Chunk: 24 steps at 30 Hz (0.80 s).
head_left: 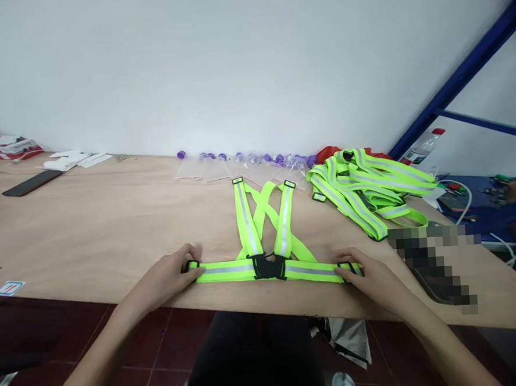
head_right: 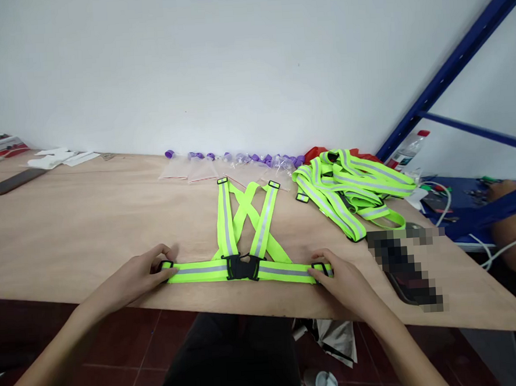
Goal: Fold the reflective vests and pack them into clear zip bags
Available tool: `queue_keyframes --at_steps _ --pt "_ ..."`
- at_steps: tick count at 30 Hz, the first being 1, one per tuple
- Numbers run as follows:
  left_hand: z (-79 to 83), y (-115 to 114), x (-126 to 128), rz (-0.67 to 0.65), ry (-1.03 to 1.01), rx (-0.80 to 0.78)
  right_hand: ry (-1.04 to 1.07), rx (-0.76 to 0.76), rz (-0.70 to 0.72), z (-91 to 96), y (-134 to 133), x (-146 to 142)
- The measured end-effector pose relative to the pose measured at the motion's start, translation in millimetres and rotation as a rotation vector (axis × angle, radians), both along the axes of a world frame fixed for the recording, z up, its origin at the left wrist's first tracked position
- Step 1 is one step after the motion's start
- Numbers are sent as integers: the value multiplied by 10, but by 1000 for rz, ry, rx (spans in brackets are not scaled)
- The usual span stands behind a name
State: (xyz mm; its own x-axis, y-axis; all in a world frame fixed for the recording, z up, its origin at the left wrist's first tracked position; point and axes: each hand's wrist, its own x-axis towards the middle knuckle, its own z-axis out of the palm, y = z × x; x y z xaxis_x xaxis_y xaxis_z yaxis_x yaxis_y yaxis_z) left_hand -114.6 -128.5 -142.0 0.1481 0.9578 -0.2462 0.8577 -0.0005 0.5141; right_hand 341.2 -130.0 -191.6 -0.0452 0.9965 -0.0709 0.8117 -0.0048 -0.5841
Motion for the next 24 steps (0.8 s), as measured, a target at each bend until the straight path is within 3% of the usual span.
queue_keyframes --at_steps 2,5,7,10,13,17,20,24 --pt "89 51 -20 0 54 -14 -115 3 3 45 -17 30" --pt "243 377 64 -46 65 115 -275 193 6 180 20 -147" --pt "311 737 250 -164 50 263 -300 328 90 264 37 -482" --pt "300 1321 722 -415 72 438 -327 309 319 288 5 -1159" --pt "148 1761 1277 -543 115 458 -355 150 545 205 -43 -1647" --pt "-187 2045 1818 -634 212 411 -290 46 580 116 -56 -1719" --pt "-391 2153 1997 -665 257 343 -235 52 590 113 -80 -1601" --pt "-483 2270 2103 -628 264 301 -165 92 593 123 -131 -1546"
